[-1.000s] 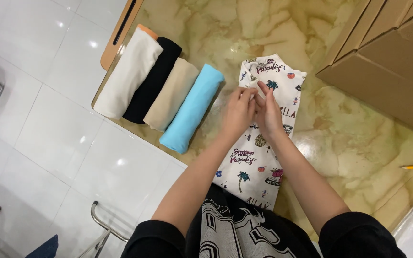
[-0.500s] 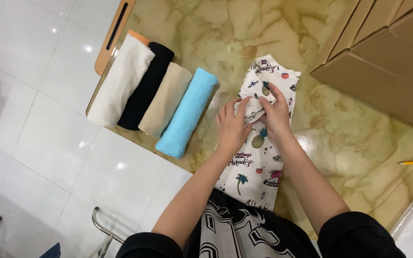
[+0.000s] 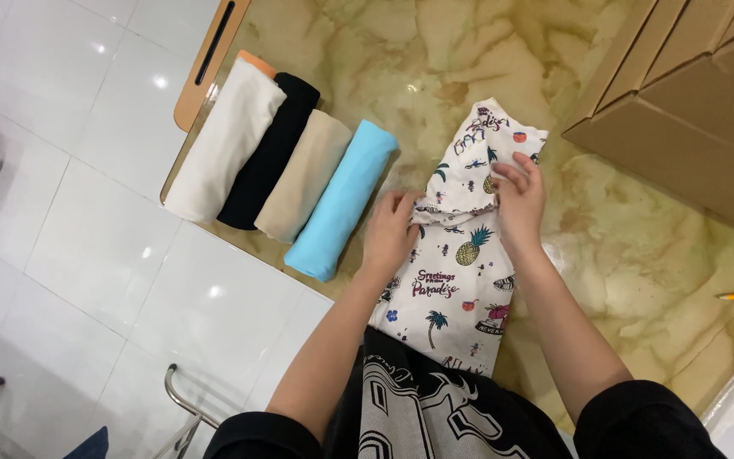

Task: The person takes a white t-shirt from a hanger, folds it on a marble-patterned table, and places it with other folded clothes. They then take a patterned t-shirt and a gray t-shirt from hangers, fold each one, and add them to the stack.

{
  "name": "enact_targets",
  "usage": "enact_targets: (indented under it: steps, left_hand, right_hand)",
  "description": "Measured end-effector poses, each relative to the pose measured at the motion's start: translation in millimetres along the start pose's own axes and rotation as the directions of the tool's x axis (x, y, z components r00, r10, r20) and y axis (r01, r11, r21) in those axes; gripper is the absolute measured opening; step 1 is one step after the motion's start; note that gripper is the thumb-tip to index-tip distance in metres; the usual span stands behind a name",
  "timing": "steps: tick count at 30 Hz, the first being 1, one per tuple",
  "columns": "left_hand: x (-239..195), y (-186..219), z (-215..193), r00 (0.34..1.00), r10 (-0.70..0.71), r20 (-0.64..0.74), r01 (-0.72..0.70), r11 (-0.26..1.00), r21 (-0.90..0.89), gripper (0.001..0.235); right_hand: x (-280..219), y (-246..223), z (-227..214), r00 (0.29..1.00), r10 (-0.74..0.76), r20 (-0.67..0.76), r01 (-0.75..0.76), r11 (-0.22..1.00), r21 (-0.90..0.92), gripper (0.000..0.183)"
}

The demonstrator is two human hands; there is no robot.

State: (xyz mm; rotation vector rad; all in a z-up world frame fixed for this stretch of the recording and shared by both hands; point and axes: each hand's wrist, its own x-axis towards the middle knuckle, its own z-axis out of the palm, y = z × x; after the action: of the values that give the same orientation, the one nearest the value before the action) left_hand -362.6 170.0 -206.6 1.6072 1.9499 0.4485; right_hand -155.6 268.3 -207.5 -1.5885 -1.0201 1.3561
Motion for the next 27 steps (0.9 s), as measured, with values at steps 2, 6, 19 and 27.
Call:
enact_targets:
  steps: [2,6,19,27]
  left_hand:
    - [0,-9,0,0.999,0.041,0.019,-0.042,0.999,0.034,0.053]
    - [0,-5,-14,0.993,0.113,0.041,-0.113,0.994,0.003,0.063]
    - [2,4,-7,0.992,0.007,0.123,0.017,0.981,-0.195,0.052]
    - [1,-45,26,0.946,0.309,-0.096,-0.282,0.933,0.223,0.032]
  right_hand:
    - [2,-1,-4,0.995,-0.096,-0.037,0.097,0.995,0.011,0.057]
    - [26,5,-18,0.955,-0.269,-0.121,0.264,0.963,-0.058,0.046]
    - [102,63,9,0.971,-0.214,0.105,0.235,0.786,-0.572,0.023]
    - [96,13,14,0.964,-0.224,0.146,0.267,0.812,-0.519,0.024]
